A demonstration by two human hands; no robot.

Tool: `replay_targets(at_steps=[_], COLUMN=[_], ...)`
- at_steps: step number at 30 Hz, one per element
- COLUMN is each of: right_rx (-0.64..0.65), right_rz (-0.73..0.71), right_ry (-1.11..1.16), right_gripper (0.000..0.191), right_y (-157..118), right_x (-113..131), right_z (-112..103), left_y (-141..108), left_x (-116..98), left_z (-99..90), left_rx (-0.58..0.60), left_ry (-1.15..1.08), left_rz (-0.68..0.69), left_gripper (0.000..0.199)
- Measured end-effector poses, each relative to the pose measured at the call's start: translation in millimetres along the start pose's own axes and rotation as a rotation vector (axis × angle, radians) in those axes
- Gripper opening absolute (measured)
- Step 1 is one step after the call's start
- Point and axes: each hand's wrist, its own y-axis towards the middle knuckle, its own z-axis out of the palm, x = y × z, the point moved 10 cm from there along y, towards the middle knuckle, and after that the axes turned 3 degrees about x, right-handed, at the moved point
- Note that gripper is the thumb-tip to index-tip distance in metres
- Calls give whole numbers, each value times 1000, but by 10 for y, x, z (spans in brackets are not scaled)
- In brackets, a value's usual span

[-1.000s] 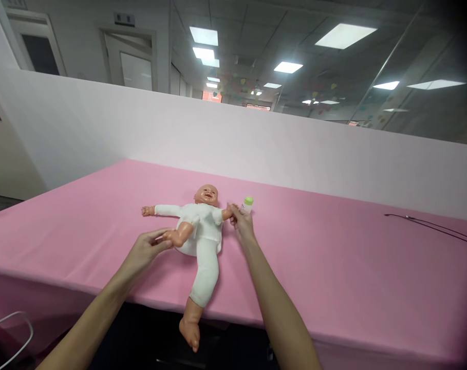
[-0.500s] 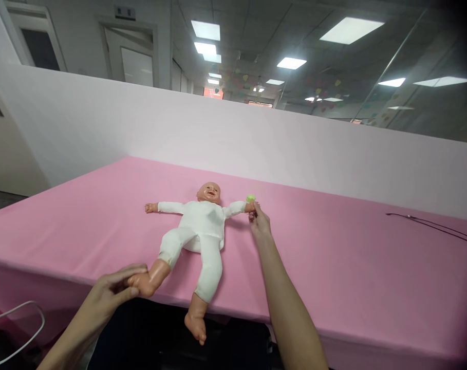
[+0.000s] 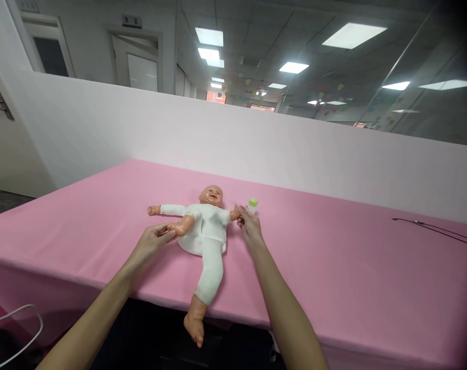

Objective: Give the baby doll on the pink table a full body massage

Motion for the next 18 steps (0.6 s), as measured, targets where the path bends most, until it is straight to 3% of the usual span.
replay_targets(at_steps=[3,5,7,9,11,13,16,18], right_rx=[-344,-523,-607,-621,-588,-477,-151,71], right_rz=[25,65,101,117,104,68,-13,-57], right_ry=[130,150,149,147,169,203,142,-25], right_gripper=[36,32,31,30,29,28,33,39], right_y=[84,66,47,50,75,125,151,53], right_x=[-45,-117,-167,-171,-127,-44,121,177], right_z=[-620,-949,-1132,-1180,-1110,-908,-366,44], left_y=[-417,-727,-1013,-1240,-1362,-1350,-1070,-738], left_x=[45,215,474,706,800,711,331,66], left_z=[-277,-418,-484,-527,-578,-613,-537,-344], left_rx=[-74,-82,-48,-25,-42,-79,-119,-83], left_ry=[158,191,191,211,223,208,178,174], left_rz=[-42,-85,-137,-175,-180,-156,-100,-63], left_gripper=[41,46,51,51,49,48,46,42])
